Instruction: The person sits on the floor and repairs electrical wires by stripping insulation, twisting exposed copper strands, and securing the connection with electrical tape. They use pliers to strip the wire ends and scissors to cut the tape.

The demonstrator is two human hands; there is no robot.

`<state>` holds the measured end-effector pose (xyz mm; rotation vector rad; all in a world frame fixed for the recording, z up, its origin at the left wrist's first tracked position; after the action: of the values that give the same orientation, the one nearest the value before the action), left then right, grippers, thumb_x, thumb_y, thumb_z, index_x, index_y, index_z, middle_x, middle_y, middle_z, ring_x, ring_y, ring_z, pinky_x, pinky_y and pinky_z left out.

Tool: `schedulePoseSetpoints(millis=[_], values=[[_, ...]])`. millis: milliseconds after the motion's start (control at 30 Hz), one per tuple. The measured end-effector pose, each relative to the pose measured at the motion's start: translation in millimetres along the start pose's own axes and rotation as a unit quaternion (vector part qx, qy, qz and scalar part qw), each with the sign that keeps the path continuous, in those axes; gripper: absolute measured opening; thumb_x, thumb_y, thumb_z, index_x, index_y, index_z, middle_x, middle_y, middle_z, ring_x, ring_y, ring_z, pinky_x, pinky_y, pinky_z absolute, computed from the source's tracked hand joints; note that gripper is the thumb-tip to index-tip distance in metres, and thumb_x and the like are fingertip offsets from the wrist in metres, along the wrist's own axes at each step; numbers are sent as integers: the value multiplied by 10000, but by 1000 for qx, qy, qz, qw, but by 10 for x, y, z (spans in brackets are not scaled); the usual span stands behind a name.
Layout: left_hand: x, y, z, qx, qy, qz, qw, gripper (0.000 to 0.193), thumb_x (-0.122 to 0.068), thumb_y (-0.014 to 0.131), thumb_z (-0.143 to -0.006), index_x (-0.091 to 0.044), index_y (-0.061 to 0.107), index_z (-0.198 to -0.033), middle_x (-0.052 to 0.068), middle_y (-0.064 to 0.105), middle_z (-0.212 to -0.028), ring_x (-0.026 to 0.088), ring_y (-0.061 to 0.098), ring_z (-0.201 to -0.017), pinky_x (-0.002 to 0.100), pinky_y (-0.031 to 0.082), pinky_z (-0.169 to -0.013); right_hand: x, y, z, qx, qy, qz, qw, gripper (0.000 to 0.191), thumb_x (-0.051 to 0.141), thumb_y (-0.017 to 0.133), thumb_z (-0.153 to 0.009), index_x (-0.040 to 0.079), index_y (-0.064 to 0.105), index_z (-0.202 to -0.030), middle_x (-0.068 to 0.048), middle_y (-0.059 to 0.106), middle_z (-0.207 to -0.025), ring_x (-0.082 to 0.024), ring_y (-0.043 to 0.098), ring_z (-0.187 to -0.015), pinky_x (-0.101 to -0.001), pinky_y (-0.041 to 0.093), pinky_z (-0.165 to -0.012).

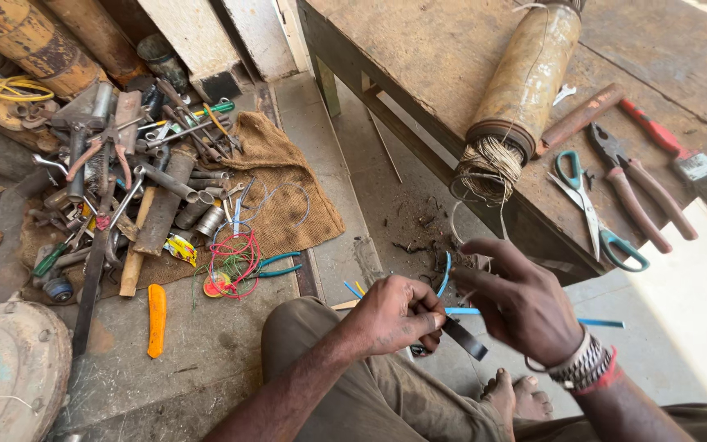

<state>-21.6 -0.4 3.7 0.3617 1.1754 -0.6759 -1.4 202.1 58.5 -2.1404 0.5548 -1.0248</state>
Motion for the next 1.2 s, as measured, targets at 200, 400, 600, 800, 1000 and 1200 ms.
schedulePoseSetpoints(millis=[200,400,600,800,1000,1200], values=[[118,34,-80,-63,47,166,983,136,-51,660,-956,77,669,-1001,100,724,-854,158,754,-744,279,616,-670,-51,-70,122,107,135,-79,982,309,253,696,-830,105,738,-1097,-65,724,-977,-160,723,-798,-320,594,-674],[89,146,-49,-74,54,65,994,135,-54,669,-940,69,692,-990,85,746,-846,119,766,-770,249,616,-661,-318,347,285,216,258,-403,851,377,323,689,-901,6,746,-1097,-62,742,-881,-129,678,-758,-306,581,-649],[-38,131,86,-128,107,-108,980,108,-85,709,-867,18,737,-879,70,747,-735,106,721,-667,265,600,-610,-390,456,326,260,244,-383,852,347,265,844,-821,-24,732,-977,-24,629,-777,-97,569,-697,-295,486,-582],[36,131,92,-191,182,-164,950,86,-104,727,-832,-21,739,-816,67,752,-720,106,734,-639,270,621,-638,-320,597,321,227,238,-296,897,286,223,837,-772,-17,765,-910,-32,642,-721,-83,520,-623,-284,437,-514],[265,58,-69,-203,183,-214,938,82,-113,716,-835,-36,717,-806,67,746,-708,146,738,-622,287,637,-640,-170,546,281,149,180,-168,958,310,240,791,-717,6,777,-921,-55,706,-727,-123,584,-574,-307,486,-509],[198,-321,-149,-396,269,-251,841,78,-108,727,-841,-35,748,-821,106,758,-757,176,734,-701,318,596,-654,412,1274,1020,115,-242,-158,950,320,236,706,-800,70,716,-1073,-43,660,-870,-170,611,-755,-312,537,-588]])
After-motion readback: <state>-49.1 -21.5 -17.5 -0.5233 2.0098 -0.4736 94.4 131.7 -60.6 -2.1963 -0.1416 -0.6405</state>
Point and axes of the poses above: each hand's wrist, its own z-axis away from the middle knuckle, its own y-axis out of the palm, x = y × z, the point moved 3 cm from there along -z, towards the middle knuckle
